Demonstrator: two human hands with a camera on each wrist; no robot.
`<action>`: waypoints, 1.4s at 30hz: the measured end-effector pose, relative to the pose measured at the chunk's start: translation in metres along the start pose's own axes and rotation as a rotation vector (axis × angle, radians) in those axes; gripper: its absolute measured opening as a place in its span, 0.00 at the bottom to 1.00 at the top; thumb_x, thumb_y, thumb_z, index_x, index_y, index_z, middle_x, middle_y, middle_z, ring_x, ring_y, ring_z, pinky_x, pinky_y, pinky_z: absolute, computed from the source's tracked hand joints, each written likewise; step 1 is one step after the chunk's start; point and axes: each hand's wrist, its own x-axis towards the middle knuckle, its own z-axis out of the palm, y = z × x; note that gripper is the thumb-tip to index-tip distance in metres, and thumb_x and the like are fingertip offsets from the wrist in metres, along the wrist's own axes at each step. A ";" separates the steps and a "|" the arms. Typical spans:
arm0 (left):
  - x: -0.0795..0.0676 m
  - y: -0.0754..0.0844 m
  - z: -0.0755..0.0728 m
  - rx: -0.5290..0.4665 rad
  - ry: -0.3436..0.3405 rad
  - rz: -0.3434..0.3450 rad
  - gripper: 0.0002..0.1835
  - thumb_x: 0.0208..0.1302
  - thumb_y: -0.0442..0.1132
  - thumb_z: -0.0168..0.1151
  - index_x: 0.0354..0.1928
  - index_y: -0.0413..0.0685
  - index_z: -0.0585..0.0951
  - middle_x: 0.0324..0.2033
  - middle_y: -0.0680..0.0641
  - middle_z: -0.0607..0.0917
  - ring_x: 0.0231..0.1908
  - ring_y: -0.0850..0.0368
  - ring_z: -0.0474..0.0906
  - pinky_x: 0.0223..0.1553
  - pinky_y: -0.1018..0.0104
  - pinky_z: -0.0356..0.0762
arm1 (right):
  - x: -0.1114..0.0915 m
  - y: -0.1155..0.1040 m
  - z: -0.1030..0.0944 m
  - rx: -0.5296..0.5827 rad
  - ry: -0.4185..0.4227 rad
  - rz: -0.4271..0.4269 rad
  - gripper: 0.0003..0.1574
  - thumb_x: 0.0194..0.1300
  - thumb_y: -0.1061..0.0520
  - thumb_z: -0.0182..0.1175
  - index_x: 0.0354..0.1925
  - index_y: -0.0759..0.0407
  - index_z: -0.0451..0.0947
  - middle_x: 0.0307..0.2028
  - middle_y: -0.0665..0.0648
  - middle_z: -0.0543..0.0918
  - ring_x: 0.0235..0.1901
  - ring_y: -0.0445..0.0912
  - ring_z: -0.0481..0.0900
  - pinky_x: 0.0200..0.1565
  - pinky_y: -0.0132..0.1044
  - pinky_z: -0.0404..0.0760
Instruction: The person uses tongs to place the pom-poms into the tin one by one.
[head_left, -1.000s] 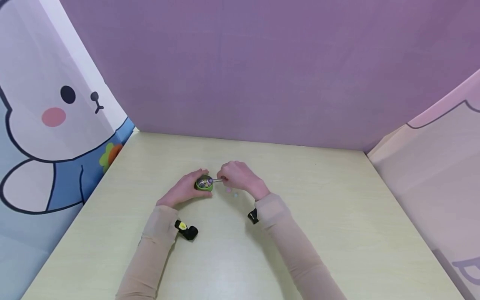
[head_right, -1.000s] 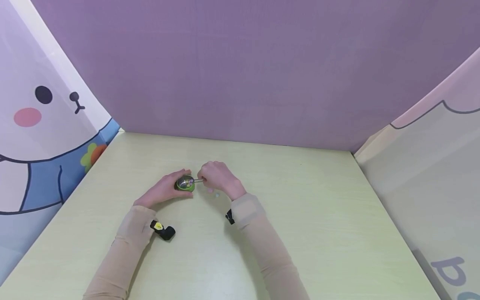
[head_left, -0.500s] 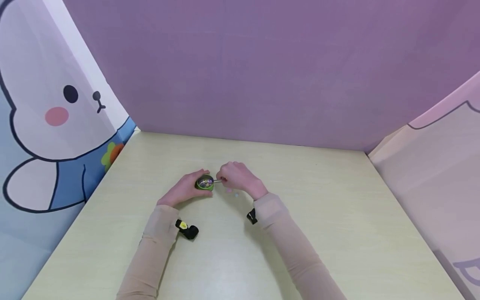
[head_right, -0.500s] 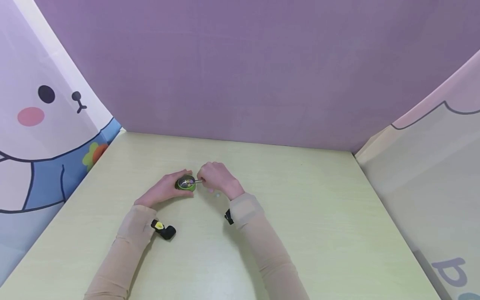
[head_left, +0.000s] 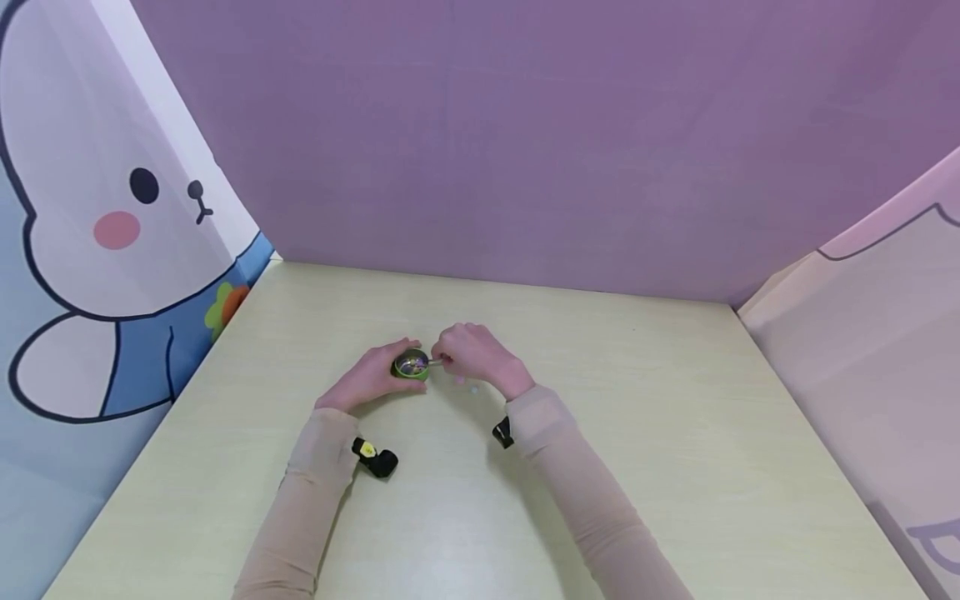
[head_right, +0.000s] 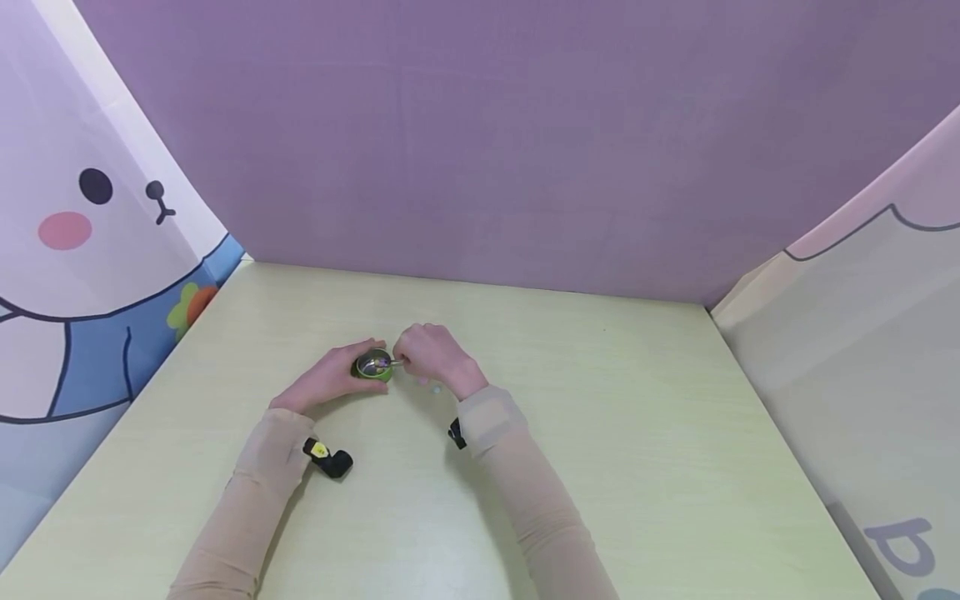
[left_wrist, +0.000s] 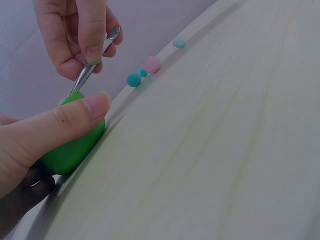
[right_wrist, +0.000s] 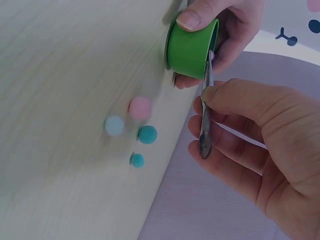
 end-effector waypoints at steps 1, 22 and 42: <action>0.000 0.000 0.000 -0.002 -0.003 -0.001 0.47 0.54 0.53 0.75 0.72 0.43 0.66 0.72 0.37 0.68 0.70 0.40 0.68 0.71 0.44 0.66 | 0.000 0.000 0.000 -0.004 -0.001 0.001 0.19 0.57 0.73 0.54 0.35 0.57 0.88 0.32 0.50 0.89 0.18 0.34 0.79 0.25 0.24 0.74; 0.001 -0.005 0.001 0.014 -0.004 0.007 0.47 0.54 0.55 0.74 0.72 0.44 0.66 0.68 0.39 0.74 0.65 0.42 0.73 0.68 0.44 0.70 | -0.008 0.006 -0.002 -0.068 0.062 -0.003 0.16 0.56 0.72 0.57 0.28 0.54 0.84 0.25 0.49 0.82 0.23 0.37 0.68 0.25 0.25 0.64; -0.001 -0.010 -0.001 0.032 0.012 -0.010 0.48 0.54 0.57 0.74 0.72 0.46 0.66 0.72 0.37 0.68 0.70 0.39 0.66 0.71 0.43 0.65 | -0.020 0.019 -0.006 -0.086 0.075 0.021 0.21 0.54 0.73 0.56 0.17 0.51 0.65 0.19 0.47 0.64 0.23 0.38 0.58 0.24 0.27 0.56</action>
